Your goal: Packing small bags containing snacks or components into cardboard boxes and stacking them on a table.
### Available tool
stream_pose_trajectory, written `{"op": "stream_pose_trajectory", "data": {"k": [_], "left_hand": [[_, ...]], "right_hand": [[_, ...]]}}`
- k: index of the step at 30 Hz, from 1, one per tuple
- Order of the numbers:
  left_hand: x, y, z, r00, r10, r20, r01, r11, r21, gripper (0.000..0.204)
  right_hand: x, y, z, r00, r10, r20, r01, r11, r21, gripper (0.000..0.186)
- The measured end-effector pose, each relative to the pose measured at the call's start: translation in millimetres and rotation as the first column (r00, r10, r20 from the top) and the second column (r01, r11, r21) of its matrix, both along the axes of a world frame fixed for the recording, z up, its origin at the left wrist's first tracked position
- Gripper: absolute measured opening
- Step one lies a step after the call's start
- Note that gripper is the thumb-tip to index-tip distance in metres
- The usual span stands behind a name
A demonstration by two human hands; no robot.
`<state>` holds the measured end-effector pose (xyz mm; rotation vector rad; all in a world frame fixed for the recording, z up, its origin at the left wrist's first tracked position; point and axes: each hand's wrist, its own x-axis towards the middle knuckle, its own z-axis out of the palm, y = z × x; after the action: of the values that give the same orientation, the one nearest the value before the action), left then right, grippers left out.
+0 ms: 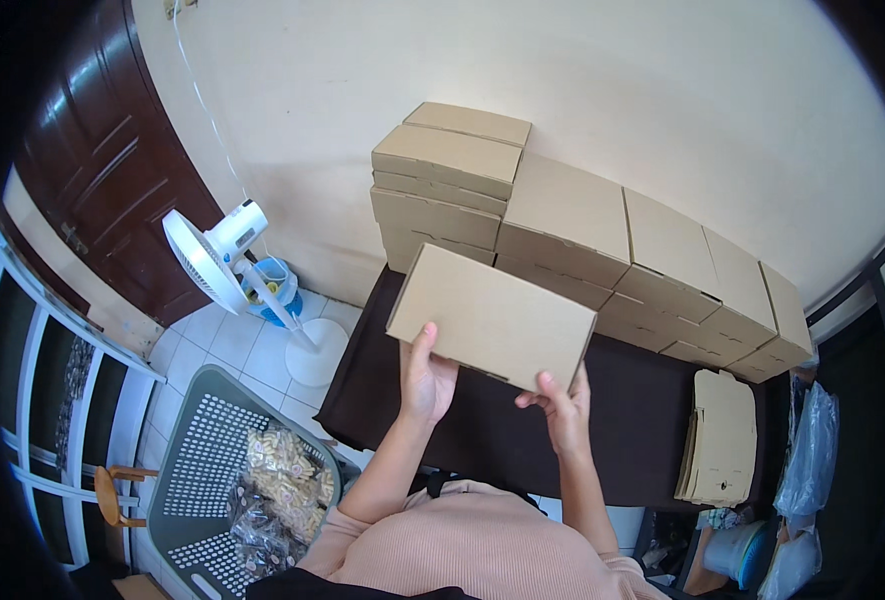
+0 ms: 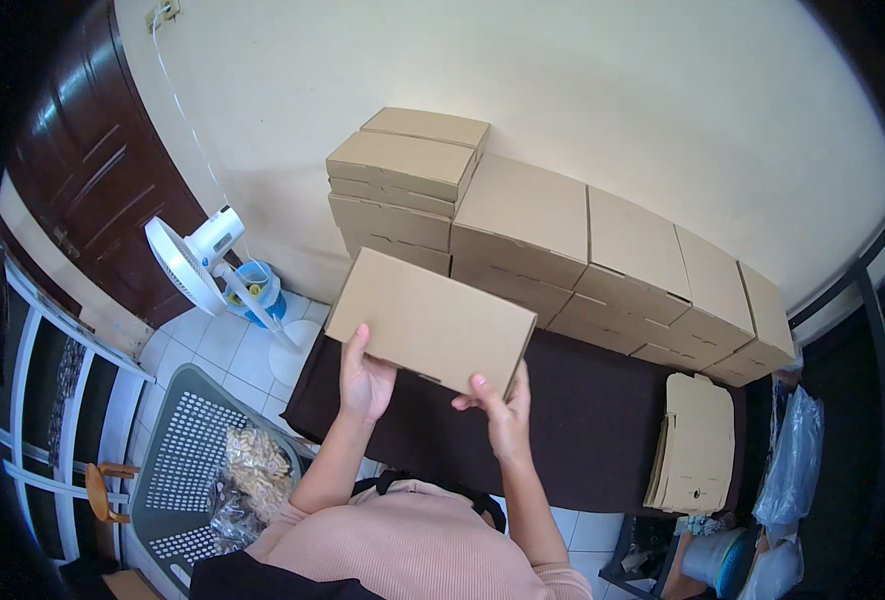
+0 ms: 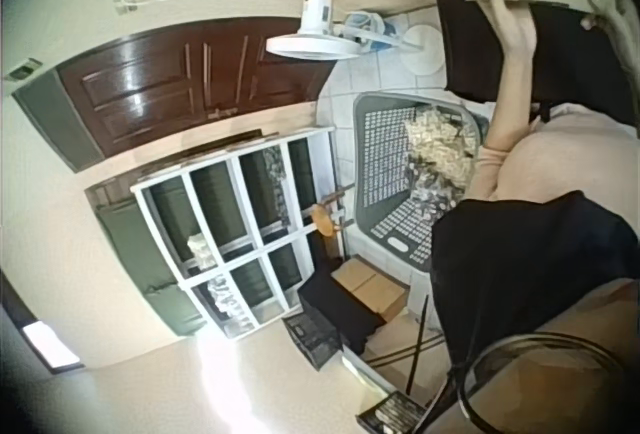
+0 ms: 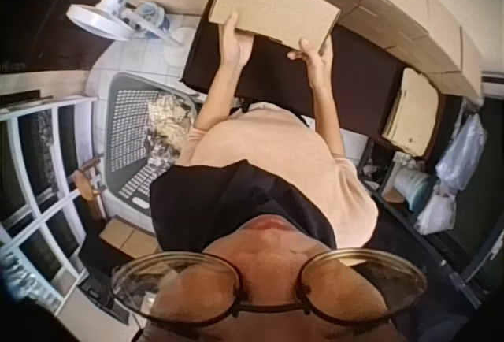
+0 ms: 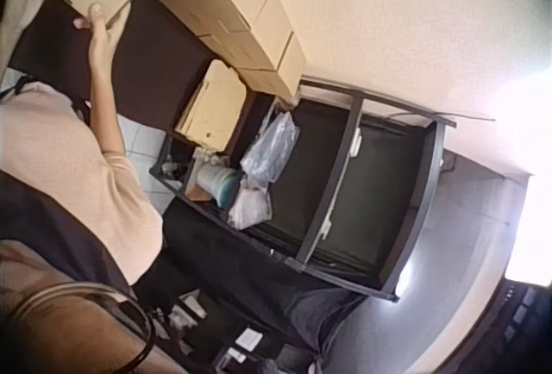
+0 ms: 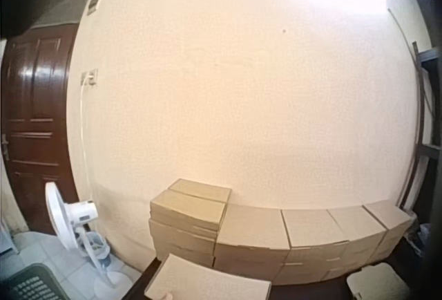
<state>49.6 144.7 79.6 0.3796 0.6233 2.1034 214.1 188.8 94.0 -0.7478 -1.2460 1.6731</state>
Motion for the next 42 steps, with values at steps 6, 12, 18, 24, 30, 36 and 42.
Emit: {"op": "stream_pose_trajectory", "data": {"k": [6,12,18,24,30,36,42], "left_hand": [[-25.1,18.5,-8.8,0.959,-0.02,-0.283,-0.007,0.995,-0.097,0.059],[-43.8,-13.0,-38.3,0.937,-0.23,-0.262,0.144,0.939,-0.312,0.04],[-60.9,-63.3,-69.6,0.986,-0.064,-0.154,-0.014,0.889,-0.459,0.029],[-70.5,-81.0,-6.5,0.983,0.127,-0.13,-0.162,0.938,-0.306,0.018],[-36.3,-68.2,140.3,0.897,-0.002,-0.442,0.233,0.852,0.469,0.021],[-23.9,-40.4,212.4,0.605,-0.155,-0.781,0.759,0.407,0.508,0.035],[9.0,-54.4,221.7,0.55,-0.159,-0.82,0.823,0.27,0.5,0.018]], "right_hand": [[10.5,86.8,48.7,0.919,-0.387,-0.074,0.394,0.903,0.171,0.073],[17.2,243.4,53.1,0.882,-0.385,0.273,0.337,0.919,0.207,0.074],[-3.1,315.0,25.9,0.713,-0.502,0.49,0.246,0.833,0.496,0.073],[-30.4,283.0,38.3,0.283,-0.598,0.75,-0.129,0.751,0.648,0.084],[-45.9,294.6,33.1,0.173,-0.638,0.75,-0.048,0.755,0.654,0.086],[-37.4,211.7,41.1,0.363,-0.868,0.34,-0.088,0.331,0.939,0.074],[47.1,96.5,-17.9,0.382,-0.827,0.414,-0.03,0.436,0.899,0.05]]}}
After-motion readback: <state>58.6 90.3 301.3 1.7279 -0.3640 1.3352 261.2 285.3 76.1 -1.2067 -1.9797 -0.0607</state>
